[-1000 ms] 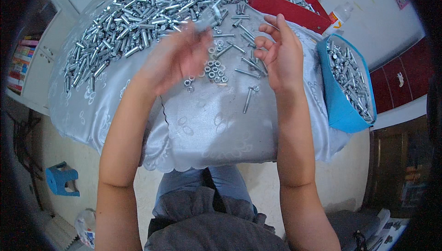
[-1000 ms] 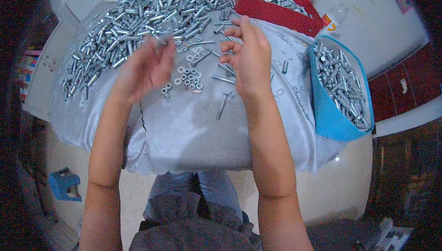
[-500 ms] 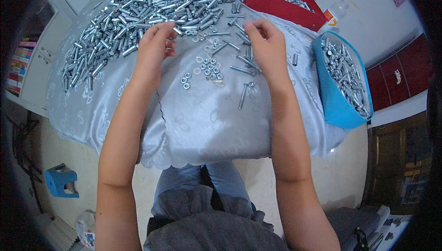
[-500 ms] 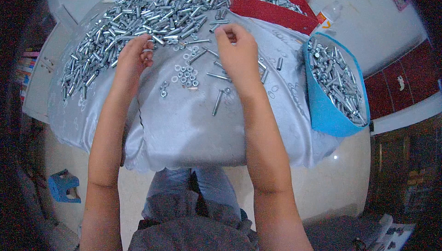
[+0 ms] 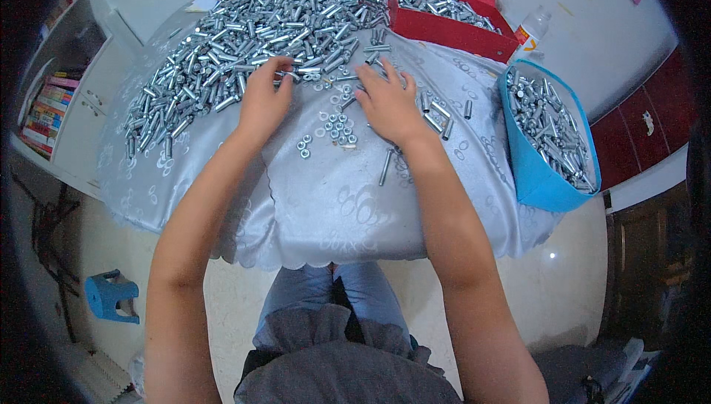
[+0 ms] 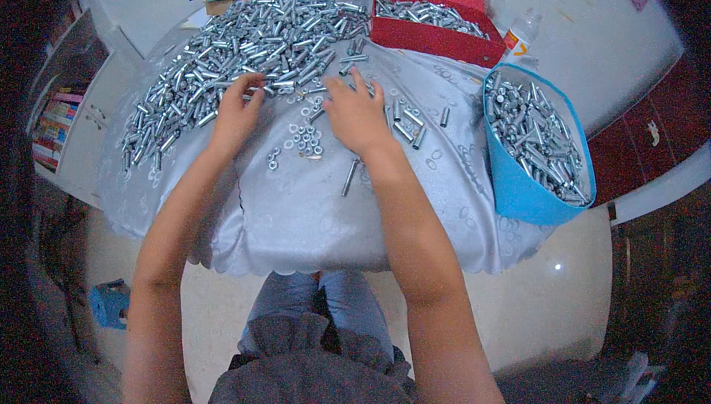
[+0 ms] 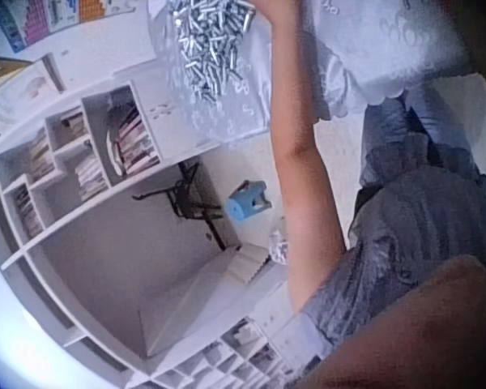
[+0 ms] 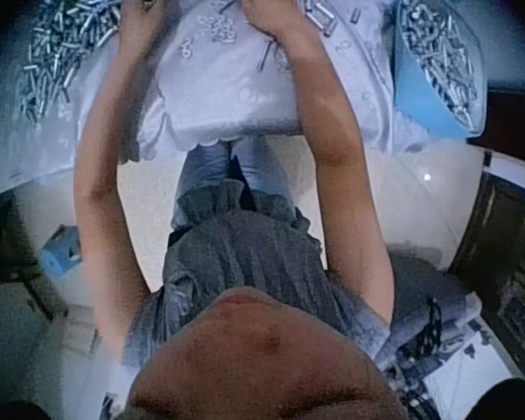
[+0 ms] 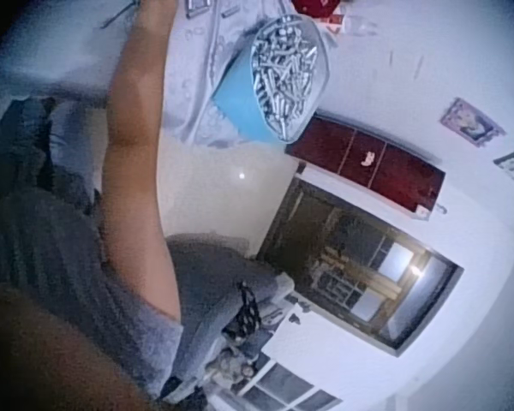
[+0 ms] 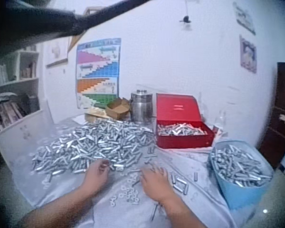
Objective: The person repeatedly picks up bolts and washers from a table, threads the washers onto the bolts by hand, and places the assembled units into a blue container. The process is continuous and repetitive, focusing on manual assembly of hardware components.
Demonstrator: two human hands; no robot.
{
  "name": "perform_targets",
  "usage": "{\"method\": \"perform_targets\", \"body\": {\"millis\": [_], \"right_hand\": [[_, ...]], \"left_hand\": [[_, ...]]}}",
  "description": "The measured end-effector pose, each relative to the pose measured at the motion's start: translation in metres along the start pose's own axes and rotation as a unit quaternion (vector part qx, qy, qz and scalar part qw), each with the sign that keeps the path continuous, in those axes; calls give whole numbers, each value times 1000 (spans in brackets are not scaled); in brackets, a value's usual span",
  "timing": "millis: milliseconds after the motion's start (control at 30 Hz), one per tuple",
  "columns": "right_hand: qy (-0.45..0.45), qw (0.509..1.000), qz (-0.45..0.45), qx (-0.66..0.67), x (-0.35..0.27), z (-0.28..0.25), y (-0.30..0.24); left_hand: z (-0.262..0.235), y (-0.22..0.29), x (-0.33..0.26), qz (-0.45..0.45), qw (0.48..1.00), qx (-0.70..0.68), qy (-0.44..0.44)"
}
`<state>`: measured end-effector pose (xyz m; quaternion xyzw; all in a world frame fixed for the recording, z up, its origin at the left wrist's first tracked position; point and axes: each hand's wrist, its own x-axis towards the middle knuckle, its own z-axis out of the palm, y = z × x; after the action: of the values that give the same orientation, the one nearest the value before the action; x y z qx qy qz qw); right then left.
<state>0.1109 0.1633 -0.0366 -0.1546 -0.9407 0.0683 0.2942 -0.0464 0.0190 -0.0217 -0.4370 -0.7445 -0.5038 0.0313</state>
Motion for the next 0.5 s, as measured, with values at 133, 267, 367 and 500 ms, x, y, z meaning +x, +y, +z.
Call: {"method": "perform_targets", "body": {"millis": [133, 267, 367, 500], "right_hand": [[-13, 1000, 0, -26, -1, 5, -2], [3, 1000, -2, -30, -1, 1, 0], [24, 999, 12, -35, -2, 1, 2], [-3, 994, 103, -40, 0, -2, 3]], "left_hand": [[12, -6, 11, 58, 994, 92, -11], [24, 6, 18, 138, 979, 150, -17], [28, 10, 23, 161, 970, 175, -58], [33, -3, 23, 152, 965, 131, -171]]}}
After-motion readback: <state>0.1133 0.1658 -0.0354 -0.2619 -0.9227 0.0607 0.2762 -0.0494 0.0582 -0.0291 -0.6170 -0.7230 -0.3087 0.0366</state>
